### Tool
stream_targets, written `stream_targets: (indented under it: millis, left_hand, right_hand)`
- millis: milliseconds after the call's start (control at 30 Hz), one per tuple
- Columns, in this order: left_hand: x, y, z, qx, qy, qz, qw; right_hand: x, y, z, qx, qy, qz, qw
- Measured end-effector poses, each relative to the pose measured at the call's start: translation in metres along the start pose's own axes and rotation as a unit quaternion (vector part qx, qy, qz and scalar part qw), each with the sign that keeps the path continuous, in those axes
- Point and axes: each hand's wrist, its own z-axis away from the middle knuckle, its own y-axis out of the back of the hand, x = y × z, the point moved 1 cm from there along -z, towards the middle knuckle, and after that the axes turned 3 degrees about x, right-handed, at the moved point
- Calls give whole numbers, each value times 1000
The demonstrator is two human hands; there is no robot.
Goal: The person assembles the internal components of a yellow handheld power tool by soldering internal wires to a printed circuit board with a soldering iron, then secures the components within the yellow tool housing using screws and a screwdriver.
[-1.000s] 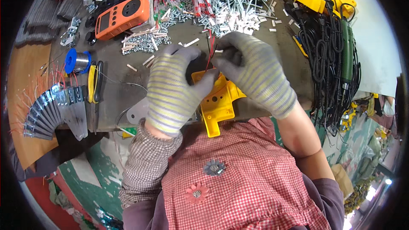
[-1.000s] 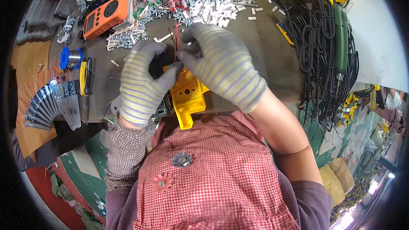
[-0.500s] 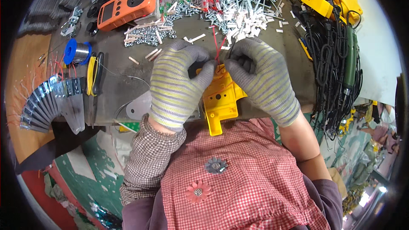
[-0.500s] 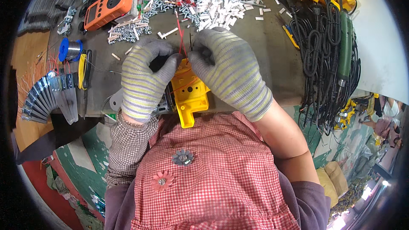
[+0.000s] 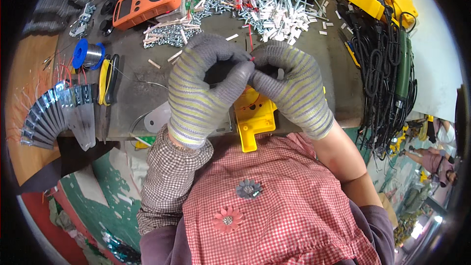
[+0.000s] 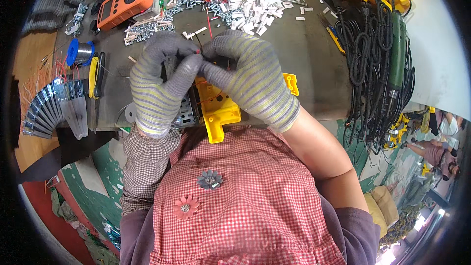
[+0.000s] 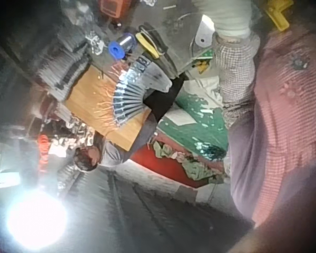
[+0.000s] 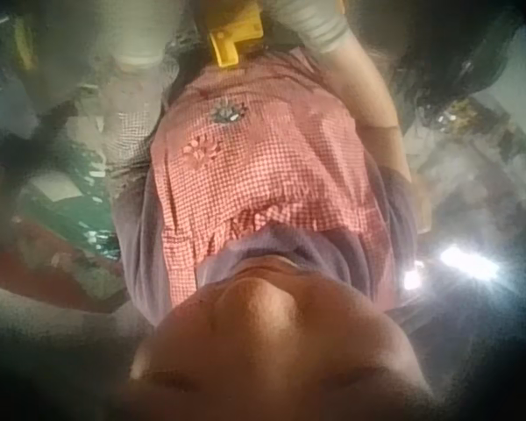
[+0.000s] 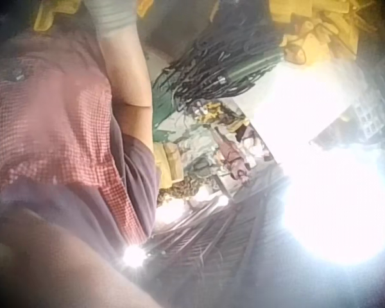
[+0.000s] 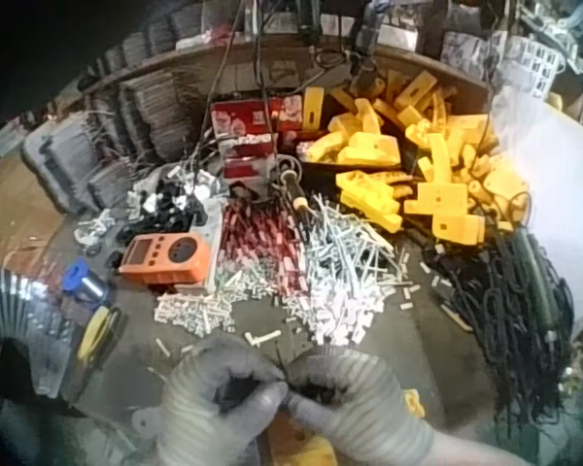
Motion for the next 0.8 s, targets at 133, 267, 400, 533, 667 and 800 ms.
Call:
stream_targets:
  millis: [133,267,400,533,667,800]
  left_hand:
    - [28,8,12,-46,45,-201,978]
    - [31,-12,13,-108,-122,-406,899]
    - [26,6,21,-69,-38,-255,964]
    - [18,8,32,54,197,27,979]
    - [12,8,31,57,182,102,976]
    - [9,8,32,45,181,105,977]
  right_hand:
    - [1,10,-8,-26,-130,-76,988]
    - [2,12,-13,-31,-139,-100,985]
    - [11,14,-12,-20,-124,-50,991]
    - [-4,8,1,-8,-102,-46,994]
    - [-11,-2,16,-7,13,51,999]
    - [-6,-12,16,-14,4,46,999]
